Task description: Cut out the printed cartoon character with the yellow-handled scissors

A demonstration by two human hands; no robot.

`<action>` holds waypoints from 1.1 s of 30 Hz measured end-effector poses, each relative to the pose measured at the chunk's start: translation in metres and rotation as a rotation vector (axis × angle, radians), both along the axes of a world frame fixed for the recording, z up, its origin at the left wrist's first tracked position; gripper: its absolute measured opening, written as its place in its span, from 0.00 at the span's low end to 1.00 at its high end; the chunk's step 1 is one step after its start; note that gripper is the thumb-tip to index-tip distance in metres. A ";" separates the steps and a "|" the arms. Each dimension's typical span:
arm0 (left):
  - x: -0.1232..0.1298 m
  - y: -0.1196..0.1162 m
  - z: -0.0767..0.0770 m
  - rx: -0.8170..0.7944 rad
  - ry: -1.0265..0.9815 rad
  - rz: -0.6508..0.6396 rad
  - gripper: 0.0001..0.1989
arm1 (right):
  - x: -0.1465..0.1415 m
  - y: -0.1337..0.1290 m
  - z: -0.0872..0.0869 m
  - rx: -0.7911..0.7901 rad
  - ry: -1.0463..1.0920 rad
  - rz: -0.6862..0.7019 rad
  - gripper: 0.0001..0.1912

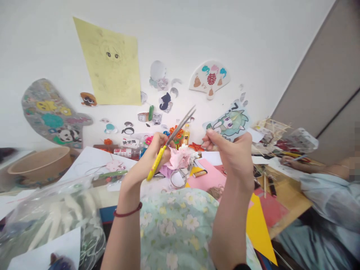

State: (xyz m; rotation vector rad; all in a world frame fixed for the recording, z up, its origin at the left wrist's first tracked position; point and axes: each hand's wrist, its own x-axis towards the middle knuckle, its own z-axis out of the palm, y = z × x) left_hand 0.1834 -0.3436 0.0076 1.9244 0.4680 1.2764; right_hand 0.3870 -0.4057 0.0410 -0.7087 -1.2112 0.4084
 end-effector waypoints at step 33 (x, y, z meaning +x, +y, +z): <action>0.009 -0.047 0.034 0.134 -0.516 0.292 0.21 | -0.046 0.009 -0.004 -0.152 -0.039 0.407 0.08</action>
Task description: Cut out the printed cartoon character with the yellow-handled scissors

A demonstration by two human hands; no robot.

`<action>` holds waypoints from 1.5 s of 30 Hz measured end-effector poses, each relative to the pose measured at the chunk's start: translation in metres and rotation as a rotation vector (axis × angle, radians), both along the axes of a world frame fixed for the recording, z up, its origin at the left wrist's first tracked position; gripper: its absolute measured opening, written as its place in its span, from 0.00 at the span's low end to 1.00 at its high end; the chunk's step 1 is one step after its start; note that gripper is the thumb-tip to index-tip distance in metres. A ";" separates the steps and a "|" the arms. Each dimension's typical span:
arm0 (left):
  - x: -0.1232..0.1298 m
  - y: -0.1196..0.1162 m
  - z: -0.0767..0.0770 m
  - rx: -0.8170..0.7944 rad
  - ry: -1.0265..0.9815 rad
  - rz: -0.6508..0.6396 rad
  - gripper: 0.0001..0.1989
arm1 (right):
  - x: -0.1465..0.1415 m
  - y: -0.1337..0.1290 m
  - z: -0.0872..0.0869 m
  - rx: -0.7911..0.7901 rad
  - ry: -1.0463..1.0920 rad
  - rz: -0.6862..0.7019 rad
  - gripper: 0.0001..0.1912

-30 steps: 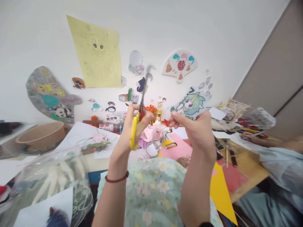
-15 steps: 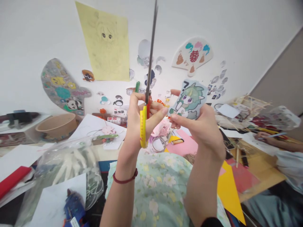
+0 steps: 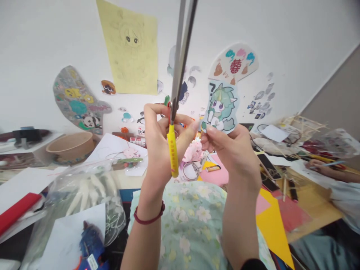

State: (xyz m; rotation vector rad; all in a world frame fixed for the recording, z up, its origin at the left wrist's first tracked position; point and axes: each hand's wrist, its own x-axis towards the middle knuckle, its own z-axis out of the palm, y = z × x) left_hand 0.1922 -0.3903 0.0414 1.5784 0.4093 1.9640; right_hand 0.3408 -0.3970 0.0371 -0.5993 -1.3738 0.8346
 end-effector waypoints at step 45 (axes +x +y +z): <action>-0.035 0.019 -0.010 -0.204 0.981 0.179 0.20 | -0.008 0.013 0.008 0.363 0.487 -0.405 0.05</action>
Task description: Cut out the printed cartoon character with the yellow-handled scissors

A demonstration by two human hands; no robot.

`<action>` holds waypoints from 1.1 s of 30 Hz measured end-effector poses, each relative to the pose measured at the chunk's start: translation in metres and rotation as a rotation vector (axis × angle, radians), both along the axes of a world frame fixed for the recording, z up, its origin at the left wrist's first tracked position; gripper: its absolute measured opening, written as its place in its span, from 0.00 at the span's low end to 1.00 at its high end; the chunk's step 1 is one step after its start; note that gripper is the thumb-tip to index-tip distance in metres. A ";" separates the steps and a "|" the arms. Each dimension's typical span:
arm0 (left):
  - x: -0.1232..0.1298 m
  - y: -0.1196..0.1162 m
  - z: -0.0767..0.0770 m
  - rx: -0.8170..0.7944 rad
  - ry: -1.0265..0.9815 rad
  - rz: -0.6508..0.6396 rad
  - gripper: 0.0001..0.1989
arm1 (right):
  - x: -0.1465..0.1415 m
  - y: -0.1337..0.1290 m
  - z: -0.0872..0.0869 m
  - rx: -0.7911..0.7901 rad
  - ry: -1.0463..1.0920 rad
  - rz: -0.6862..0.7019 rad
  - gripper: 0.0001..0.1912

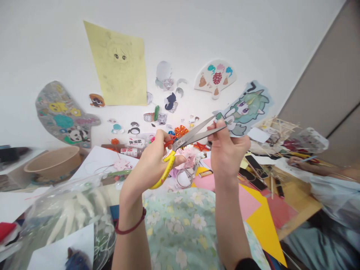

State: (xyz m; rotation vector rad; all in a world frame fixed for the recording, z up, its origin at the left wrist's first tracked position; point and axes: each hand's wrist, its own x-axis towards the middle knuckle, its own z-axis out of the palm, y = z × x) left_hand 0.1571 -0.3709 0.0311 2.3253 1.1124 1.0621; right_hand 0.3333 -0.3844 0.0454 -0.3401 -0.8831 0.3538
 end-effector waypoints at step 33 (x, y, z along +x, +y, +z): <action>0.008 0.013 -0.011 0.004 -0.258 -0.115 0.24 | 0.008 0.001 -0.012 -0.202 -0.395 0.006 0.07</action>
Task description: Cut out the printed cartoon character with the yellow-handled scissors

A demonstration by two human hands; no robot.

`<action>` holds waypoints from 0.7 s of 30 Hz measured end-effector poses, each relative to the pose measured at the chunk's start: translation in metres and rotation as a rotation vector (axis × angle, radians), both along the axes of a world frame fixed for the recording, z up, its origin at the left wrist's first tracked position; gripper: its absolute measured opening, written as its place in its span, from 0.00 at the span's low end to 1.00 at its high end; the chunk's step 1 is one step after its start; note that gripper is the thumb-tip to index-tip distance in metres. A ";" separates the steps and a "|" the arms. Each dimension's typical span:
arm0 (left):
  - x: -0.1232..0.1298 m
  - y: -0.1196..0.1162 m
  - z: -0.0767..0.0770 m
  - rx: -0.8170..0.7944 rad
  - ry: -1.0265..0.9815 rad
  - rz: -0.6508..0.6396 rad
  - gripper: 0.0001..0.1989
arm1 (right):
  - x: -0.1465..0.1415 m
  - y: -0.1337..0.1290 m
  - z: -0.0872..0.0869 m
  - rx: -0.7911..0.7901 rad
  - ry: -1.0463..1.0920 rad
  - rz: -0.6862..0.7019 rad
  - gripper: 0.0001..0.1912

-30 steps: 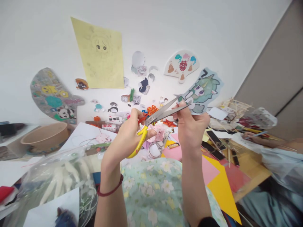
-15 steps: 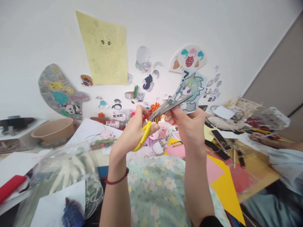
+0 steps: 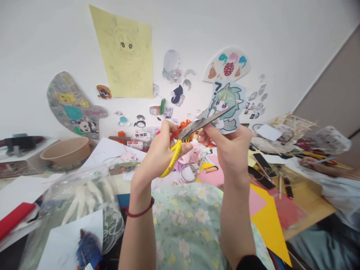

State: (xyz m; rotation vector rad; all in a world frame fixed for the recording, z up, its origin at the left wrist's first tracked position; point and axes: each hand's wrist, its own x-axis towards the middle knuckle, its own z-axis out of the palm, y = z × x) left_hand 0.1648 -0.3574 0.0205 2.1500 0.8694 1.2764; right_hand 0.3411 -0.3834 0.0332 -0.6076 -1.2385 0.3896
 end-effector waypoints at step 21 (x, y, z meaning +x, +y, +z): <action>0.007 -0.008 0.004 0.061 -0.008 0.115 0.24 | -0.003 -0.006 0.003 0.084 -0.016 -0.098 0.07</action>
